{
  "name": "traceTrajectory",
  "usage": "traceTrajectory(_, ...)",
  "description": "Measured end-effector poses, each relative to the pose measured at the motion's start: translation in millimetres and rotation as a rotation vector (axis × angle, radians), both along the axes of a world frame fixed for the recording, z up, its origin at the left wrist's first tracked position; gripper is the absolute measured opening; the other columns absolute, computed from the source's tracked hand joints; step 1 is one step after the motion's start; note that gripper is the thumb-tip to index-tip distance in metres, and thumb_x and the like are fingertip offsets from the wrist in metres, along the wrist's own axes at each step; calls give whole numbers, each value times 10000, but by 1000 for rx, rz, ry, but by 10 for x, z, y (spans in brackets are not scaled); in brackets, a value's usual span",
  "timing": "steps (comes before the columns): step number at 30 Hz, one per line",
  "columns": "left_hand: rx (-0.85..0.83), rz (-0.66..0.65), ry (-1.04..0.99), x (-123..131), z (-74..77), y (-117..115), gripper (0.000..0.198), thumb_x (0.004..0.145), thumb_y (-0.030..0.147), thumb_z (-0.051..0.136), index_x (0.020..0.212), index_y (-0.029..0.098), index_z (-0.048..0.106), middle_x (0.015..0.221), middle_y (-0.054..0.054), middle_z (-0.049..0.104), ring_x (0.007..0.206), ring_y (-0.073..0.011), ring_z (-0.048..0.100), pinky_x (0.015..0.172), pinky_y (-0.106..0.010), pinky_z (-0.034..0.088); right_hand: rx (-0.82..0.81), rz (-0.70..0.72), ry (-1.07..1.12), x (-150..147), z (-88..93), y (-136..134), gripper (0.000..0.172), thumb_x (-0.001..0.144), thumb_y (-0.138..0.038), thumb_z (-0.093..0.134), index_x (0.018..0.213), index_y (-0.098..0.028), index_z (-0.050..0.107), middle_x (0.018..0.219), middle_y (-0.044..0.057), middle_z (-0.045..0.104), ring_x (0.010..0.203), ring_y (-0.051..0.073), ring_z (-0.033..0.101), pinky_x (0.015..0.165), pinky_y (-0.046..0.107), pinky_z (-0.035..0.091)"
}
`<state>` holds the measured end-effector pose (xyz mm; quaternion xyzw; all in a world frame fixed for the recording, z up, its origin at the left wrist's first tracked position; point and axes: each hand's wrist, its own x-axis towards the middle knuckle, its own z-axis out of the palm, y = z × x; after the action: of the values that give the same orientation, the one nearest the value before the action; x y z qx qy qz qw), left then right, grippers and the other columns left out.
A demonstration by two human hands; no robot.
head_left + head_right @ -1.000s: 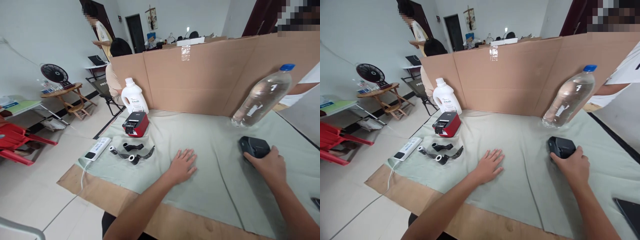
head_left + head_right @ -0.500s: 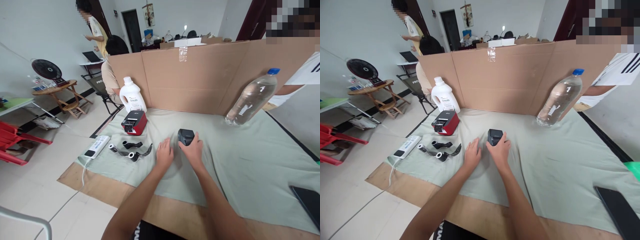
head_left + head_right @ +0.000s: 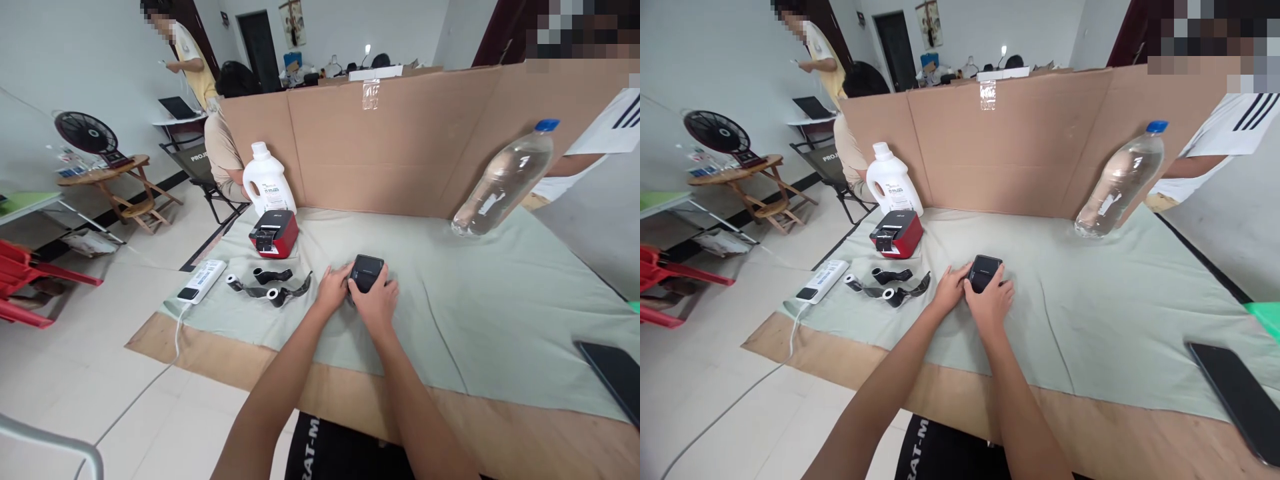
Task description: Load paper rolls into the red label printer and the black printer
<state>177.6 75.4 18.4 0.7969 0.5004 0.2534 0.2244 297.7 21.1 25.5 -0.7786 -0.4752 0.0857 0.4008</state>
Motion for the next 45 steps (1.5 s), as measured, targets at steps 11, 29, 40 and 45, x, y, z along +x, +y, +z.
traceTrajectory(11,35,23,49,27,-2,-53,616,899,75,465,1475,269,562,1479,-17,608,1411,-189,542,1320,-460,149,286,284,456,319,-248,142,756,968,-595,393,1597,-184,315,1606,180,396,1502,282,356,1249,521,244)
traceTrajectory(29,18,4,218,54,6,-109,628,911,24,391,1505,197,504,1510,-87,580,1449,-212,502,1312,-523,150,245,356,541,330,-269,127,792,987,-584,354,1652,-178,208,1706,144,249,1578,233,250,1273,487,215)
traceTrajectory(40,-68,51,59,36,19,-107,599,929,72,372,1490,205,537,1509,-59,578,1473,-164,469,1325,-470,141,317,202,642,358,-191,22,608,962,-513,428,1440,-144,498,1509,197,542,1396,254,530,1184,461,381)
traceTrajectory(45,-107,34,-1,4,45,-111,549,988,174,326,1490,215,543,1522,-37,564,1473,-161,467,1326,-477,117,348,103,520,307,-13,-36,448,959,-440,430,1233,-139,618,1302,173,673,1213,248,634,1073,418,468)
